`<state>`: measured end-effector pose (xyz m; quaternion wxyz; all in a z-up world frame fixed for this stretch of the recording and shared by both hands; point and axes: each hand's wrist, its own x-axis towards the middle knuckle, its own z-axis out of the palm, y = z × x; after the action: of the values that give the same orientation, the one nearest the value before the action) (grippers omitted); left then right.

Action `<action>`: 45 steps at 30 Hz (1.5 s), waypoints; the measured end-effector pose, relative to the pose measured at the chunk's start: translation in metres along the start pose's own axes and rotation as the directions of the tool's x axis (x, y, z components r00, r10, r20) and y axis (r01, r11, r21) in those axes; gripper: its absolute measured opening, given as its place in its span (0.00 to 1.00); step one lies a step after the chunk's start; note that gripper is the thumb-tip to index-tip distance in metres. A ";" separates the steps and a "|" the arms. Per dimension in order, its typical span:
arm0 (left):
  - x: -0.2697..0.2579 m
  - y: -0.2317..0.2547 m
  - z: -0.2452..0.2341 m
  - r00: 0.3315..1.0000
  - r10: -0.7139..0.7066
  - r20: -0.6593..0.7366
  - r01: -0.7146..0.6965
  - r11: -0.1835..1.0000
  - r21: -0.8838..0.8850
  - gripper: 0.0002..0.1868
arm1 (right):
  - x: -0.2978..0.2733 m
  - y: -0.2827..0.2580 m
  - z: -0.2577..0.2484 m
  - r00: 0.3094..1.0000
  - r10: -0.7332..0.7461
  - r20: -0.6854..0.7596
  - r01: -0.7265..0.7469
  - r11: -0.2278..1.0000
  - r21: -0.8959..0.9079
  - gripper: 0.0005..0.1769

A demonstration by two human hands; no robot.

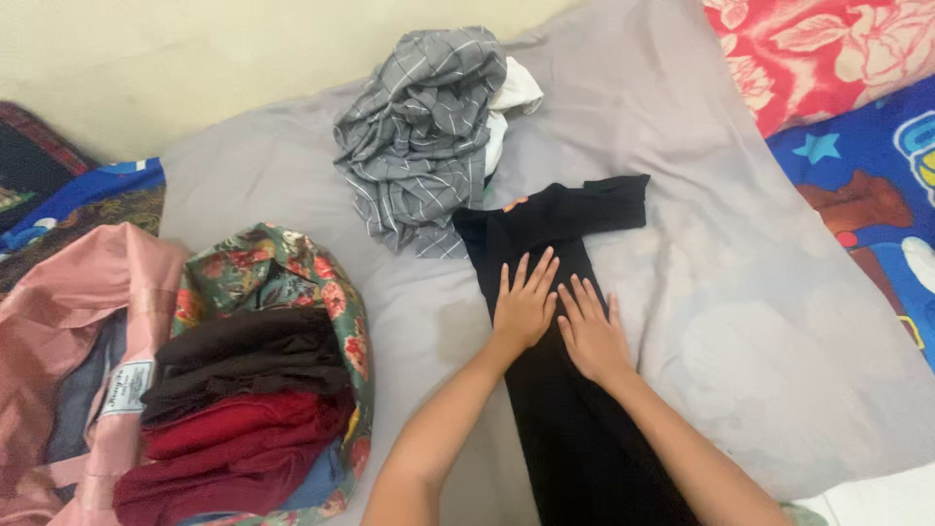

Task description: The person folds a black garment by hand on a bed, places it into a bag, and then lays out and starts folding a checkered shirt.

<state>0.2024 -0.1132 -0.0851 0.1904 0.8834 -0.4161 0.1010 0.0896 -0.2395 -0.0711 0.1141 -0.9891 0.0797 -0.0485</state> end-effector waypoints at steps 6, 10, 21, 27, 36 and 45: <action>-0.005 0.005 -0.002 0.997 -0.071 -0.005 0.070 0.996 -0.055 0.35 | 0.023 0.009 0.012 0.999 0.024 -0.033 -0.023 0.999 0.039 0.36; -0.005 0.007 -0.007 0.995 -0.097 0.001 0.096 0.993 -0.066 0.35 | 0.049 0.027 0.016 0.980 0.068 -0.189 -0.010 0.956 0.293 0.32; -0.002 0.013 -0.027 0.993 -0.121 0.002 0.120 0.986 -0.114 0.34 | 0.137 0.083 -0.029 0.788 0.308 -0.533 -0.153 0.937 0.315 0.47; 0.000 0.016 -0.034 0.983 -0.167 0.072 0.176 0.973 -0.149 0.34 | 0.142 0.083 -0.020 0.798 0.341 -0.496 -0.058 0.864 0.500 0.41; 0.004 0.016 -0.036 0.985 -0.168 0.027 0.171 0.971 -0.166 0.36 | 0.140 0.095 -0.005 0.813 0.255 -0.523 0.074 0.846 0.527 0.33; 0.020 0.021 -0.028 0.980 -0.195 0.027 0.194 0.980 0.039 0.36 | 0.141 0.093 -0.074 0.755 0.107 -0.647 0.198 0.903 0.381 0.22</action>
<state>0.1977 -0.1279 -0.0480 0.1769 0.9245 -0.3289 0.0761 0.2064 -0.3687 -0.0098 0.2913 -0.8611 0.0770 -0.4095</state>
